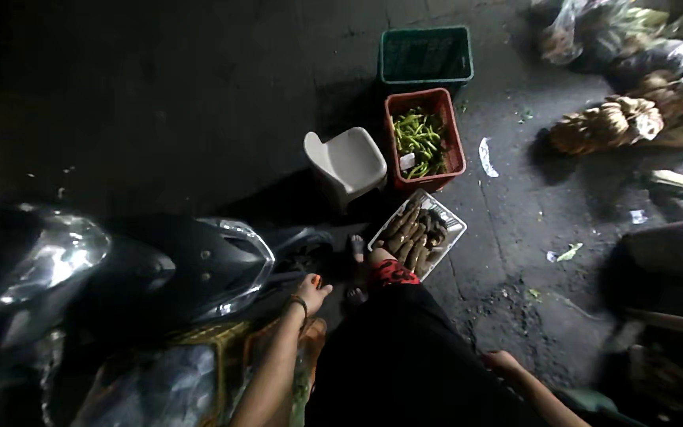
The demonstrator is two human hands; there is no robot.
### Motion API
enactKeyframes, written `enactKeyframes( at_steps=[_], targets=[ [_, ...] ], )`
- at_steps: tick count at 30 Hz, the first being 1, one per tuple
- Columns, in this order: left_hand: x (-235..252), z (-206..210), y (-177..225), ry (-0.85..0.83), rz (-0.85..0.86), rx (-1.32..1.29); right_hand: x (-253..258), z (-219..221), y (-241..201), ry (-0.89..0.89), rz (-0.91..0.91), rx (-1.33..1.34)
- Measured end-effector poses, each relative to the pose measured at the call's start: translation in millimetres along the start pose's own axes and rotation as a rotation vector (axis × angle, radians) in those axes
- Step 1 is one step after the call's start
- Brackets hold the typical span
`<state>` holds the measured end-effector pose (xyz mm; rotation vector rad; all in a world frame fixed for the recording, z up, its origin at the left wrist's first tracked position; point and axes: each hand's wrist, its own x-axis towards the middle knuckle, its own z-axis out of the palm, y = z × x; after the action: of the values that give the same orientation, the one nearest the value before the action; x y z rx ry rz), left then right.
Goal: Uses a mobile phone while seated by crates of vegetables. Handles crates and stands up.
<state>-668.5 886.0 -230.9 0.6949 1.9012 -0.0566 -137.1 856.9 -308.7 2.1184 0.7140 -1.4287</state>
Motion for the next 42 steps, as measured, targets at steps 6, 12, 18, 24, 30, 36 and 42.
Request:
enactKeyframes(
  at_steps=[6,12,18,24,30,36,42],
  targets=[
    [57,-58,75,-0.004,0.051,0.032,68,-41,-93,0.035,-0.027,0.153],
    [143,-160,154,0.121,-0.007,0.204,93,-108,-283,0.038,-0.143,0.124],
    [194,-234,157,-0.057,-0.275,0.391,47,-183,-435,0.072,-0.301,0.231],
    [247,-323,213,-0.083,-0.247,0.446,13,-246,-386,0.212,-0.113,0.539],
    [336,-402,424,0.064,-0.057,0.699,31,-213,-300,0.379,0.222,0.927],
    [432,-409,667,0.21,0.245,0.864,61,-178,-382,0.444,0.296,1.176],
    [520,-290,898,0.081,0.763,1.001,67,-247,-639,0.474,0.077,1.159]
  ],
)
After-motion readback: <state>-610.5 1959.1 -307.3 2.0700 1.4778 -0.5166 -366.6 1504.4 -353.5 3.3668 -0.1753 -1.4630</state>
